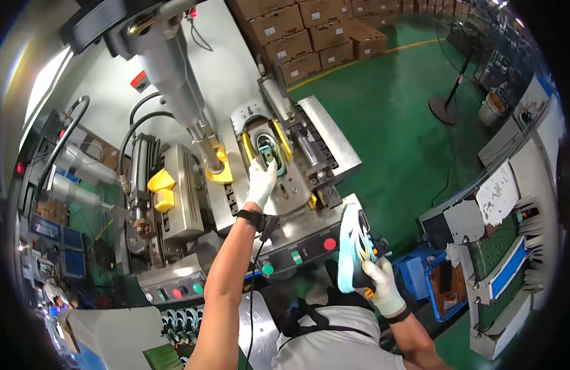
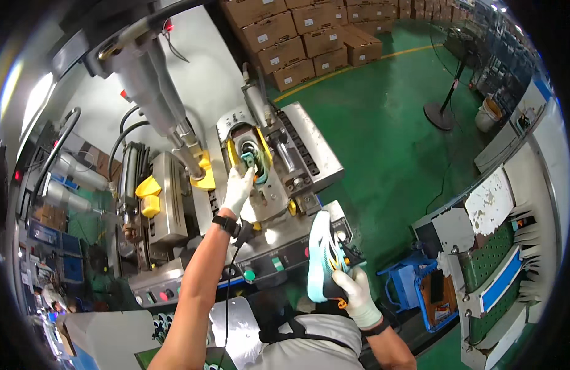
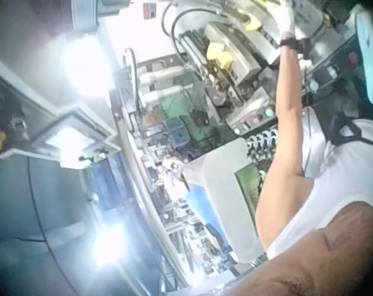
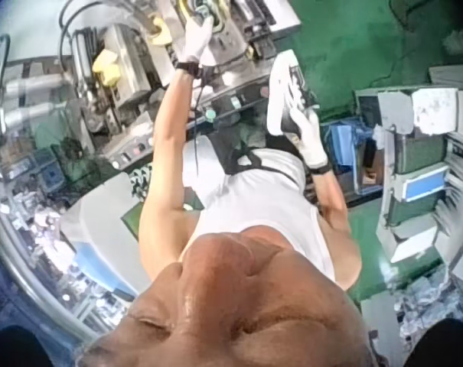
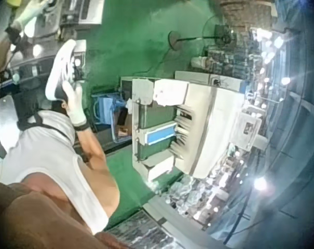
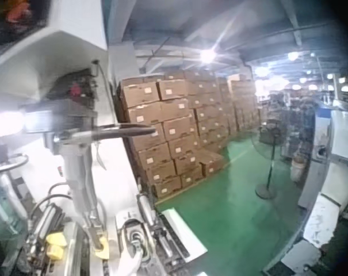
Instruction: Processing athletic shoes through automated pressing and heating machines on a factory line.
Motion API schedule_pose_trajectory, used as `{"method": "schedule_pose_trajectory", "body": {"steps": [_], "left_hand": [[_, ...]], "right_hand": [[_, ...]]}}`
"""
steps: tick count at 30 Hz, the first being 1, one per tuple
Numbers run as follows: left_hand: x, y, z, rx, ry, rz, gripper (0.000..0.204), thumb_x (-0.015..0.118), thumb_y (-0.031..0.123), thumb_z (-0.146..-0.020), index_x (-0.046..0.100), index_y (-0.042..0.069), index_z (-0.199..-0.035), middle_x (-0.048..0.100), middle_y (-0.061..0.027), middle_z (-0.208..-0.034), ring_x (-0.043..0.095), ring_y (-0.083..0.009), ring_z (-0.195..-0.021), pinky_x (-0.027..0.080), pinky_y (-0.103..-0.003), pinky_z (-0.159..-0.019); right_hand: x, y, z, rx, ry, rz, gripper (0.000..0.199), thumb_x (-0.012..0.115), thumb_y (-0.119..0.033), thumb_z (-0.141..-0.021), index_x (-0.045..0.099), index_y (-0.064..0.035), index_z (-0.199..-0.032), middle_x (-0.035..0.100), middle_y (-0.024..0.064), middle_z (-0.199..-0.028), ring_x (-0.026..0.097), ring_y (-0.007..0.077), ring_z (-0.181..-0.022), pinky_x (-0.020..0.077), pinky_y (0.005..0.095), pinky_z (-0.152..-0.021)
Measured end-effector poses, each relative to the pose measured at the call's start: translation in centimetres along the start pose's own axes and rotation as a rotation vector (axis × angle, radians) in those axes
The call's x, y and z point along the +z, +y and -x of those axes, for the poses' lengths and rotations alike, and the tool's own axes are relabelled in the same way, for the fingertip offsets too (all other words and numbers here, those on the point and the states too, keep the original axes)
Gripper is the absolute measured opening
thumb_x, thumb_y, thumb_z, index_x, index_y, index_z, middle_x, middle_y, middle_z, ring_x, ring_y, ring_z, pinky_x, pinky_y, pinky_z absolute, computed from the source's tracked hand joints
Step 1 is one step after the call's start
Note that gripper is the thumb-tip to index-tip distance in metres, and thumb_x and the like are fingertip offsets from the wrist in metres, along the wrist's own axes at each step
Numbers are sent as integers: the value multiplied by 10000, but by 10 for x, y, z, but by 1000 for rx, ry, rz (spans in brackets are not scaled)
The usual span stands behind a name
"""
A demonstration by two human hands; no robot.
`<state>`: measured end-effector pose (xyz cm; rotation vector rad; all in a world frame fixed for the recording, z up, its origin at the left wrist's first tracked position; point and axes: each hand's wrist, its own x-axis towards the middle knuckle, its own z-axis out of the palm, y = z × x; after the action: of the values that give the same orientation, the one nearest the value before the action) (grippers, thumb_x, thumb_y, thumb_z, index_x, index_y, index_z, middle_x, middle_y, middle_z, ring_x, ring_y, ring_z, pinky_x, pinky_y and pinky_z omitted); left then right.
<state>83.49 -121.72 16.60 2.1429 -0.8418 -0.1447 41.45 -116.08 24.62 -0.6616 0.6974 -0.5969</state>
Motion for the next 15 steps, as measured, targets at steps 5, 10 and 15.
{"method": "schedule_pose_trajectory", "body": {"steps": [5,10,15], "left_hand": [[61,-55,-81,-44,-65,-92,552,646,222,-836,453,-114,-1228,554,-373,-1236,578,-494,-1161,472,-463,-1009],[50,-12,-98,-226,-325,-6,353,592,183,-858,601,-74,-1101,682,-263,-1007,690,-376,-958,545,-438,-858],[-81,20,-25,-227,-355,291,297,550,199,-955,659,-59,-1055,690,-108,-904,647,-188,-727,541,-342,-635]], "right_hand": [[-28,-6,5,22,90,-16,471,682,-125,-856,579,68,-1272,692,101,-1116,692,168,-950,569,315,-824],[-30,10,-7,-21,241,29,393,677,-86,-868,602,42,-1232,681,57,-1005,657,113,-824,554,288,-727],[25,-8,-48,-92,96,195,375,625,-59,-910,578,43,-1268,661,66,-1084,640,119,-910,538,289,-795]]}}
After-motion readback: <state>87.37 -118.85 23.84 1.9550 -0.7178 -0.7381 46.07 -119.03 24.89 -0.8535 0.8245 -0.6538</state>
